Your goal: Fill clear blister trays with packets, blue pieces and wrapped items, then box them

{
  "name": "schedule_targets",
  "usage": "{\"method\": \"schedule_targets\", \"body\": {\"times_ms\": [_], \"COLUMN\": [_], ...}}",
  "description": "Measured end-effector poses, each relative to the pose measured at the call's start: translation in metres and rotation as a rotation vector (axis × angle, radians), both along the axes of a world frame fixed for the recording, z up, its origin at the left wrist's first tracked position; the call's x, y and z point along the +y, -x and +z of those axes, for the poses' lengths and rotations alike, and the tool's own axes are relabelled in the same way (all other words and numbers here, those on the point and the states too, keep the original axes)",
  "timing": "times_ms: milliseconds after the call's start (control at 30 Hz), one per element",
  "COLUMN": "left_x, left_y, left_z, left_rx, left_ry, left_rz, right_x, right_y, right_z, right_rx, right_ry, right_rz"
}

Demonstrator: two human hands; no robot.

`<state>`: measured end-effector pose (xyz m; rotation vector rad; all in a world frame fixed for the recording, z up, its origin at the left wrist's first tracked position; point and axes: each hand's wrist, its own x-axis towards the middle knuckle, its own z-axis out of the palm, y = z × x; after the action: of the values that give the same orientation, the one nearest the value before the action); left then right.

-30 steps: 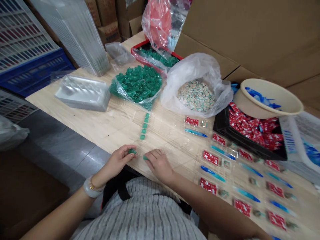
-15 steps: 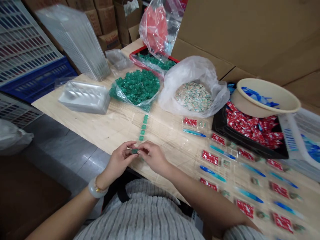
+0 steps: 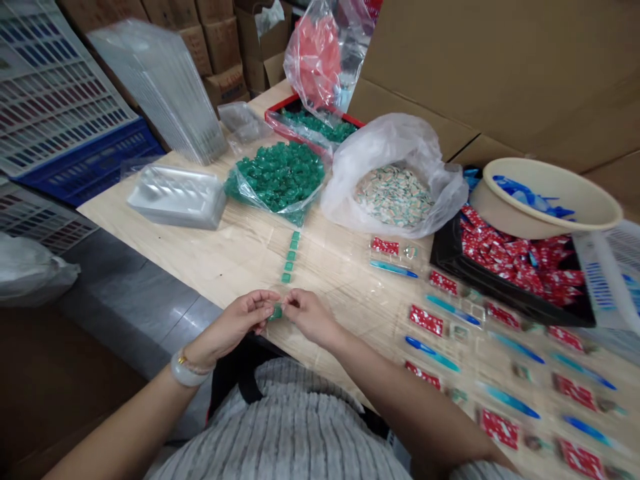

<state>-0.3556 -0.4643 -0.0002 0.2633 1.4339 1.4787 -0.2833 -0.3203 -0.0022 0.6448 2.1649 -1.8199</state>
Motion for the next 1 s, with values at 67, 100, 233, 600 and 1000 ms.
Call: {"method": "schedule_targets", "body": {"times_ms": [67,100,233,600,1000], "left_x": [-0.002,-0.002,-0.001,0.013,0.019], "left_y": [-0.006,-0.009,-0.019,-0.025,-0.015], "left_z": [-0.008,-0.011,-0.016,-0.008,0.002], "left_rx": [0.23,0.367,0.816,1.241,1.163], "left_ry": [0.113,0.162,0.243,0.44,0.425], "left_rz": [0.028,0.037,0.004,-0.362,-0.506], "right_x": [0.0,0.001,0.002,0.021,0.024], "right_y": [0.001,0.002,0.005,0.003,-0.002], "right_z": [-0.007,-0.01,-0.012,-0.019,-0.017], "right_rx": [-0.03,-0.041,-0.086,0.045,0.191], "right_ry": [-0.219,-0.331,-0.628,-0.393,-0.336], "right_rz": [0.097,0.137,0.224,0.236,0.269]}}
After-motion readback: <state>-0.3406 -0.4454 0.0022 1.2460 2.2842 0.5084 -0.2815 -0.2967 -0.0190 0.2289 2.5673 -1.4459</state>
